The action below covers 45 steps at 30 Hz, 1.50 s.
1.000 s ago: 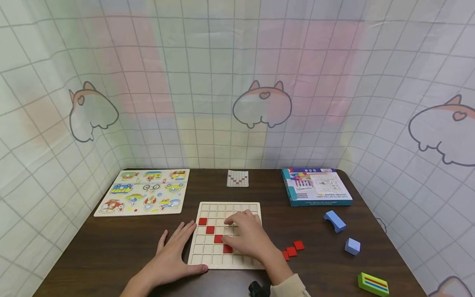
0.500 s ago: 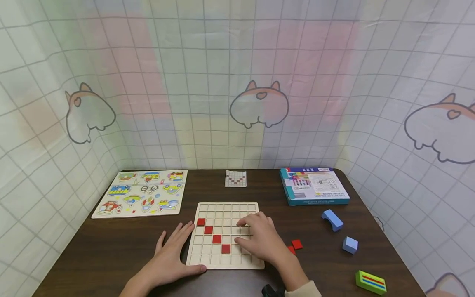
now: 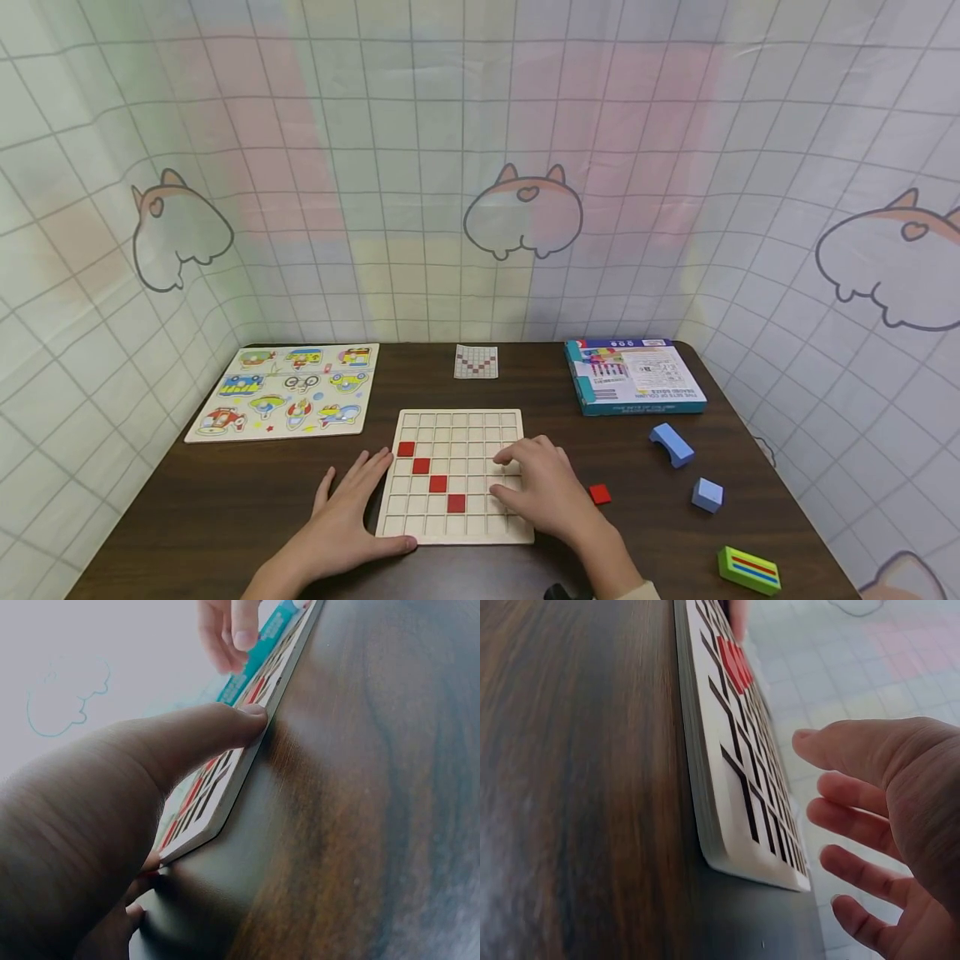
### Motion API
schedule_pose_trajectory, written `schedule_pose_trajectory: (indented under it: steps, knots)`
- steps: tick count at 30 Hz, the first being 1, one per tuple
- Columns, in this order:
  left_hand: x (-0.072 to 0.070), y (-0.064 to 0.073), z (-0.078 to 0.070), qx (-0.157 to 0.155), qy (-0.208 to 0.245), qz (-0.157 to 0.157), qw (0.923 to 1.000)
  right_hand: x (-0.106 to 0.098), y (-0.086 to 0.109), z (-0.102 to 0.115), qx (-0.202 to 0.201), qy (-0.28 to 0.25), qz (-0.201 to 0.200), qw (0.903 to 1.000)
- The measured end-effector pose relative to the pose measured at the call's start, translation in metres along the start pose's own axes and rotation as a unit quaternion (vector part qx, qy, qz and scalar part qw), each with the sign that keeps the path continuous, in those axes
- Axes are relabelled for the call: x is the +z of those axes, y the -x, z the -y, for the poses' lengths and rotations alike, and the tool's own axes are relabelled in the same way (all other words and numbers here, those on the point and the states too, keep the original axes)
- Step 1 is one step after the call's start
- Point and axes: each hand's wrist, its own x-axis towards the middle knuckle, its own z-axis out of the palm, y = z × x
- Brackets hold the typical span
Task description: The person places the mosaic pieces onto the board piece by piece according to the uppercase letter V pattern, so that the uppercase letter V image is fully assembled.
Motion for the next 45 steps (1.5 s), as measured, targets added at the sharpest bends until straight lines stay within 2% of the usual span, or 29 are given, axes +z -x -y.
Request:
schedule_pose_trajectory:
  steps: [22,33,40,45]
  knots:
    - [0.0,0.0,-0.001,-0.003,-0.005,0.003,1.0,-0.023,0.03,-0.034,-0.006,0.024,-0.026,0.9994]
    - [0.0,0.001,-0.001,-0.004,-0.002,0.001,1.0,-0.035,0.043,-0.046,0.013,0.035,-0.019,0.9991]
    - [-0.001,0.002,-0.001,-0.002,0.0,-0.002,1.0,-0.044,0.051,-0.052,0.04,0.035,0.008,0.9985]
    - [-0.001,0.002,-0.001,-0.003,0.002,-0.002,1.0,-0.047,0.058,-0.057,0.043,0.043,0.022,0.9979]
